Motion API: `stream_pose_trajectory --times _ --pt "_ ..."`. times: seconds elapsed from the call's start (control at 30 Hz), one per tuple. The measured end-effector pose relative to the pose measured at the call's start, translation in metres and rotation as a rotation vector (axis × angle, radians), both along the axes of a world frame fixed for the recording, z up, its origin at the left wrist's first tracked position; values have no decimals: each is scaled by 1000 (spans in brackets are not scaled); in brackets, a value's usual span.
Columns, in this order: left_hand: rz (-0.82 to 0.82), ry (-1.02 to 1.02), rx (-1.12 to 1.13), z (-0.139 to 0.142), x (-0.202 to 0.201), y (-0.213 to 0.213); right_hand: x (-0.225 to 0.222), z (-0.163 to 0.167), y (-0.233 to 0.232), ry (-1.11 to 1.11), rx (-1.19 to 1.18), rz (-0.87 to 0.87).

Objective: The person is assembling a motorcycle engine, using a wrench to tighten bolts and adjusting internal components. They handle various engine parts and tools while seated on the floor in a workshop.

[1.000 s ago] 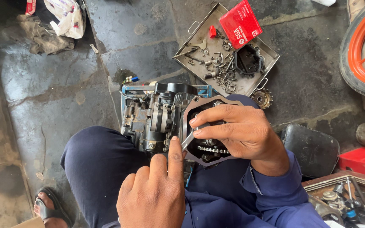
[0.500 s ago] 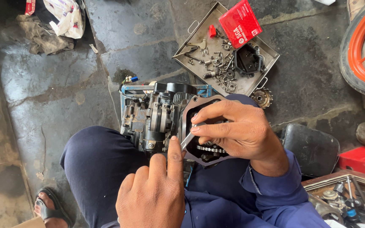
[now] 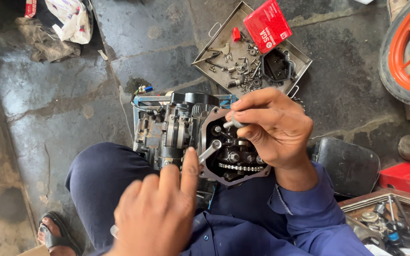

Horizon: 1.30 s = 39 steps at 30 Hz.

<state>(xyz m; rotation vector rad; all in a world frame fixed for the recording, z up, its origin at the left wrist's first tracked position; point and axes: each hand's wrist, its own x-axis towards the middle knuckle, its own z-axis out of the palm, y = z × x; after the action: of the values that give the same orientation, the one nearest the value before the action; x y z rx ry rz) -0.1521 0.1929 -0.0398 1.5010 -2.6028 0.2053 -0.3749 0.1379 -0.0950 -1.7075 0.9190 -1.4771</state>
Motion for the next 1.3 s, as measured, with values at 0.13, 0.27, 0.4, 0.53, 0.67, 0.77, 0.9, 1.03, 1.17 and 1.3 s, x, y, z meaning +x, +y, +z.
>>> stream_pose_trajectory --times 0.13,0.27,0.4,0.53,0.67,0.77,0.9,1.03,1.17,1.3 --pt "-378 73 17 3 38 -47 1 -2 2 168 -87 -20" --pt "-629 99 -57 -8 48 -85 4 1 -1 206 -114 11" --pt "-771 89 -79 -7 47 -106 4 5 -1 209 -105 11" --pt "-870 119 -80 -7 43 -123 4 6 -2 240 -156 42" --pt "-952 148 -47 -11 41 -138 4 7 -4 227 -145 73" --pt "-1004 172 -21 -12 38 -147 3 9 -4 242 -142 87" --pt "-1051 133 3 -13 33 -157 2 9 -8 224 -142 142" --pt "-1108 131 73 -14 31 -170 1 8 -10 208 -111 150" --pt "-1187 134 114 -14 27 -188 2 4 -13 186 -114 157" --pt "-1278 150 137 -18 20 -205 4 1 -17 129 -77 127"
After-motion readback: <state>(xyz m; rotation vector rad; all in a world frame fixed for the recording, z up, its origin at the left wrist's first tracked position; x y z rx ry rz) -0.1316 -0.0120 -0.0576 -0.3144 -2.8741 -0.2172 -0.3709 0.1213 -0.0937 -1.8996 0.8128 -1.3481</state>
